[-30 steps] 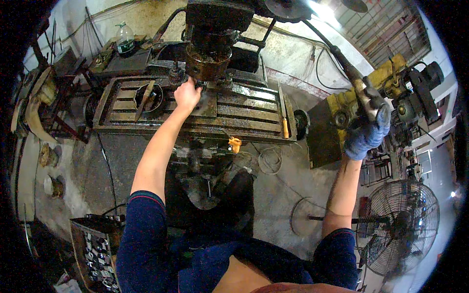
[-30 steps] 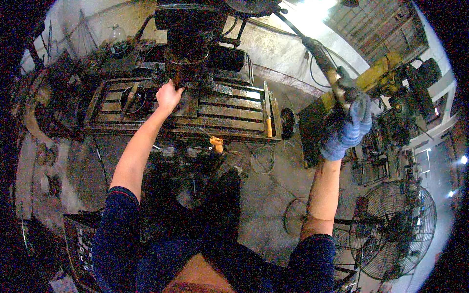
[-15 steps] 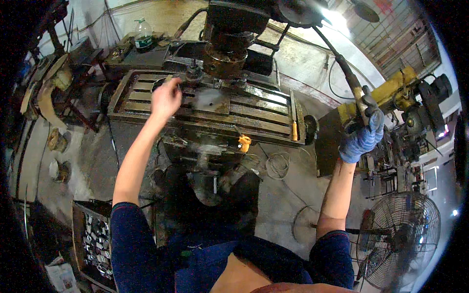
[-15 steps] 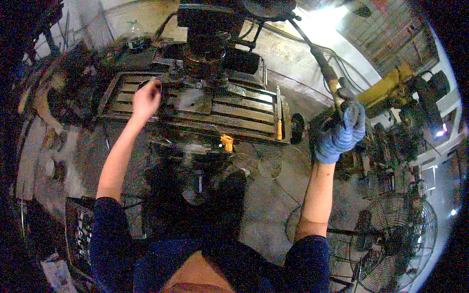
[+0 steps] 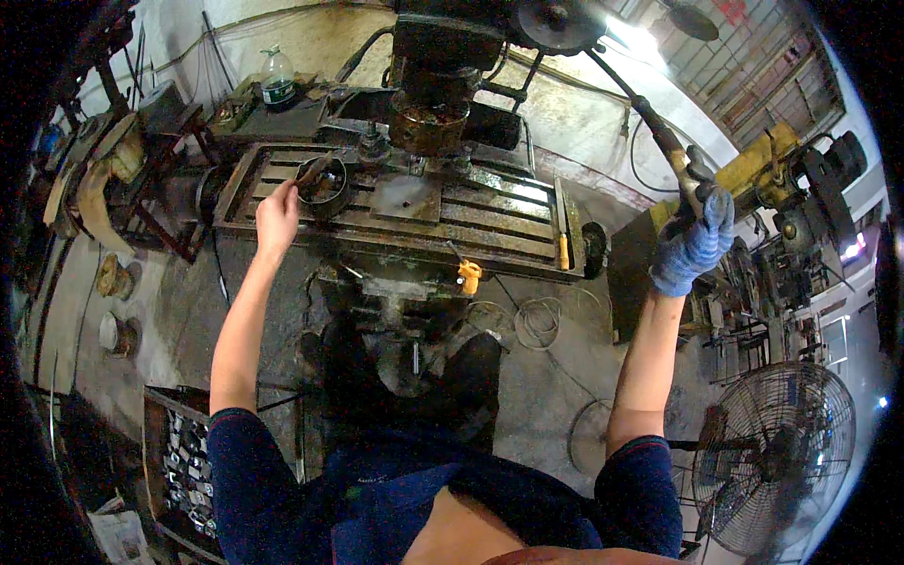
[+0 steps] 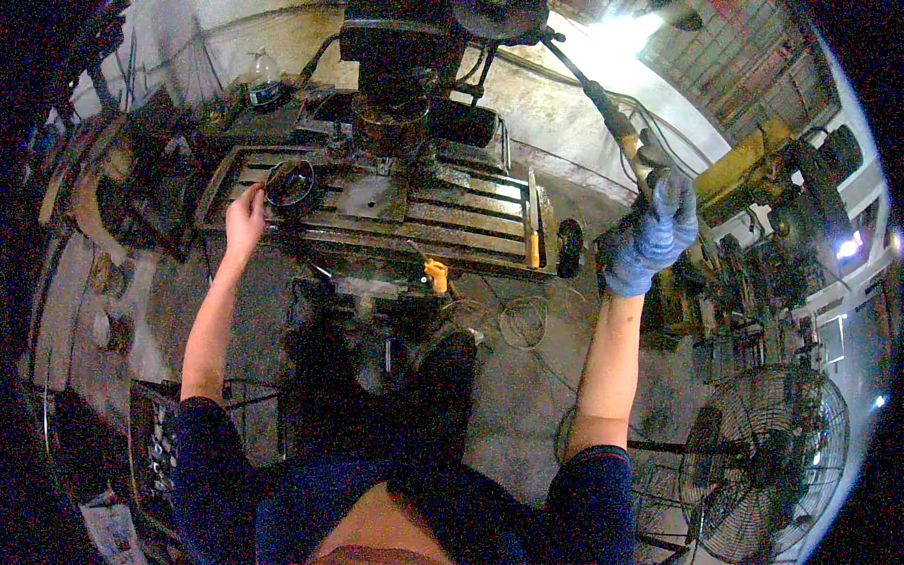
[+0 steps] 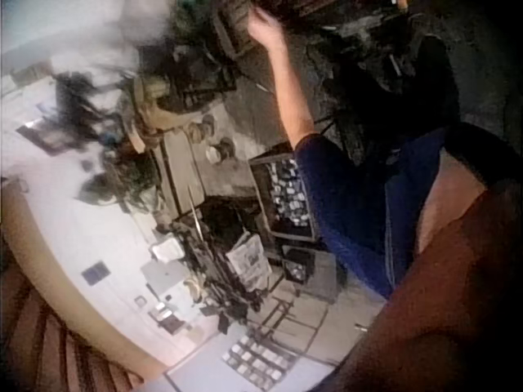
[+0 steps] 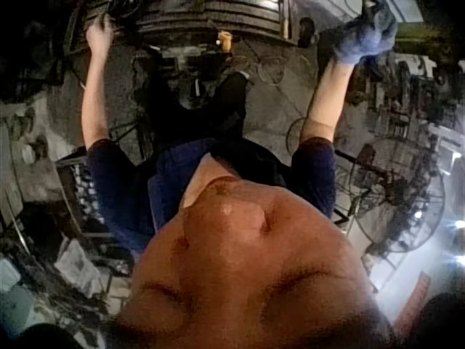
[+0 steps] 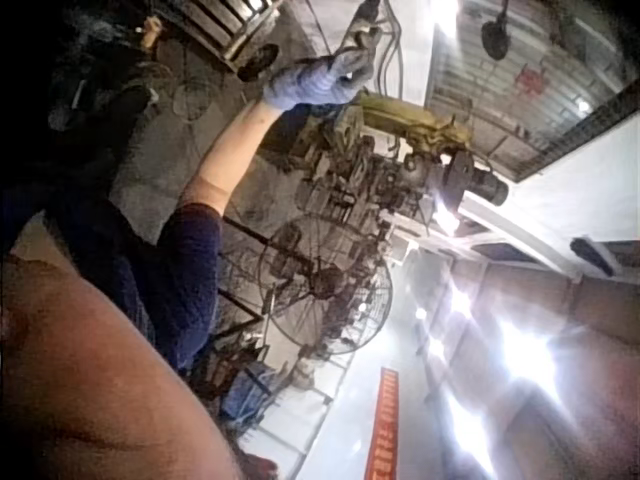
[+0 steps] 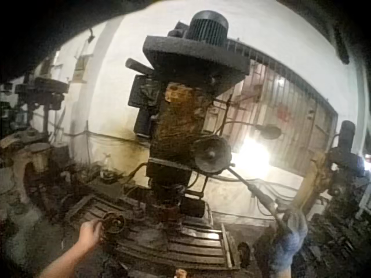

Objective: The person clears debris from a machine surface using a tool, moves a control lever, and handles metal parts from a bin.

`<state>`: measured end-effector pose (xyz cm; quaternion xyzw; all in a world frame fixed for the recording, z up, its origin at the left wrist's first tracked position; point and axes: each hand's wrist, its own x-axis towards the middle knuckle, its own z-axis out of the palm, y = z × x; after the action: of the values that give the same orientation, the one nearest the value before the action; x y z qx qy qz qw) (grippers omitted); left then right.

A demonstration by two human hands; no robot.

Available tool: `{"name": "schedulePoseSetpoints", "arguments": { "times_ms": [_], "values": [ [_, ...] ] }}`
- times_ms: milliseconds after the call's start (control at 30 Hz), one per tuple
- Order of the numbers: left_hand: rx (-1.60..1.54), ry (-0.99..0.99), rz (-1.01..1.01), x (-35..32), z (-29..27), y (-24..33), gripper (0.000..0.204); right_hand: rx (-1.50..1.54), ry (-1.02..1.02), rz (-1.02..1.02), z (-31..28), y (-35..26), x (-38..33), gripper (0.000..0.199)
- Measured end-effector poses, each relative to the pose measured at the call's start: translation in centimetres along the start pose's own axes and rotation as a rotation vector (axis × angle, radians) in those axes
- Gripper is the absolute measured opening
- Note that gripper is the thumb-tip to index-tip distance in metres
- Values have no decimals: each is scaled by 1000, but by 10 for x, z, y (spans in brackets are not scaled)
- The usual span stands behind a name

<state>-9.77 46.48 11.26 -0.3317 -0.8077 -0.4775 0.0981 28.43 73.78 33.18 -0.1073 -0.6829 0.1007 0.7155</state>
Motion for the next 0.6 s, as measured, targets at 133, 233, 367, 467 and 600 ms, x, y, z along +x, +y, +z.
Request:
{"name": "schedulePoseSetpoints", "arguments": {
  "times_ms": [133,233,367,467,600],
  "values": [
    [-307,-124,-105,-5,37,34,26,-255,-68,-141,-10,20,-19,14],
    [-293,-129,-134,5,74,52,26,45,-150,62,-11,16,-12,11],
    [-227,-38,-88,21,126,38,29,109,-88,65,-7,13,-15,19],
    [-199,-9,-85,20,142,48,28,-119,-132,-131,-7,16,-14,33],
    [-141,-58,-89,17,141,62,27,-196,-98,-232,-8,23,-23,38]
  ]
}}
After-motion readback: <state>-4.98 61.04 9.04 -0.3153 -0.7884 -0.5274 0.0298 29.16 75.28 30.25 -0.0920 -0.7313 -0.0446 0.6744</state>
